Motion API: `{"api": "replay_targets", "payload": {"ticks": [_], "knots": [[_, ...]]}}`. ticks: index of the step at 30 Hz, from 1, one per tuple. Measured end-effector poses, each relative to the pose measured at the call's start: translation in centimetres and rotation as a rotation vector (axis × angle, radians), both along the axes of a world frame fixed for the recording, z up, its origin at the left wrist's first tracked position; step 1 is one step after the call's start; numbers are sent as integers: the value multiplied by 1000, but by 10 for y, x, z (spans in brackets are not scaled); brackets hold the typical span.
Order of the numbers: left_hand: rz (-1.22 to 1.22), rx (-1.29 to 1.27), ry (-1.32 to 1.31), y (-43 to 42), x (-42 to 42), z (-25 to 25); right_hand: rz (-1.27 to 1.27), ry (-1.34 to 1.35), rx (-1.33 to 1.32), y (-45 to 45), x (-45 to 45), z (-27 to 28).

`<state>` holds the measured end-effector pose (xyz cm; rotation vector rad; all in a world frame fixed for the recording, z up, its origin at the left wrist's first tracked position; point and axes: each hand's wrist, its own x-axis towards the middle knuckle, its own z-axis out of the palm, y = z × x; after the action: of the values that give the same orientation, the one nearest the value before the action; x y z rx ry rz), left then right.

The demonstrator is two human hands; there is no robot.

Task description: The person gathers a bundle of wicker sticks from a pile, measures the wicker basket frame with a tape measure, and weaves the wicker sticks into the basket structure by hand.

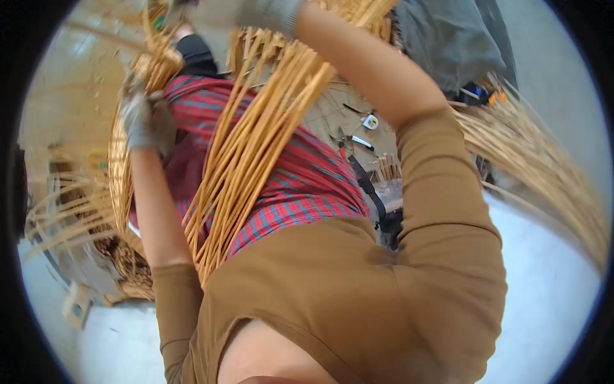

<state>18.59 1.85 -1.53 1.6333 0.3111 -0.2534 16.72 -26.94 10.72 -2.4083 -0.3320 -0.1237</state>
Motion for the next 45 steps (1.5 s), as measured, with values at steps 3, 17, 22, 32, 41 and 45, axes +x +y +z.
{"api": "replay_targets", "payload": {"ticks": [3, 17, 22, 32, 41, 45], "knots": [[10, 164, -172, -2, -59, 42, 505, 655, 604, -75, -106, -19], [42, 181, 169, 7, -184, 53, -785, 652, -336, -142, -360, -418], [-120, -8, -156, -37, -187, 83, -961, 518, 772, -105, -275, -240], [-216, -558, -285, -42, -178, 71, 404, -126, 119, 76, -129, 6], [228, -196, -503, 305, -149, 119, 219, -146, -423, 61, 67, 36], [531, -109, -549, 433, -83, 130, 267, -481, -387, 65, 133, 66]]}}
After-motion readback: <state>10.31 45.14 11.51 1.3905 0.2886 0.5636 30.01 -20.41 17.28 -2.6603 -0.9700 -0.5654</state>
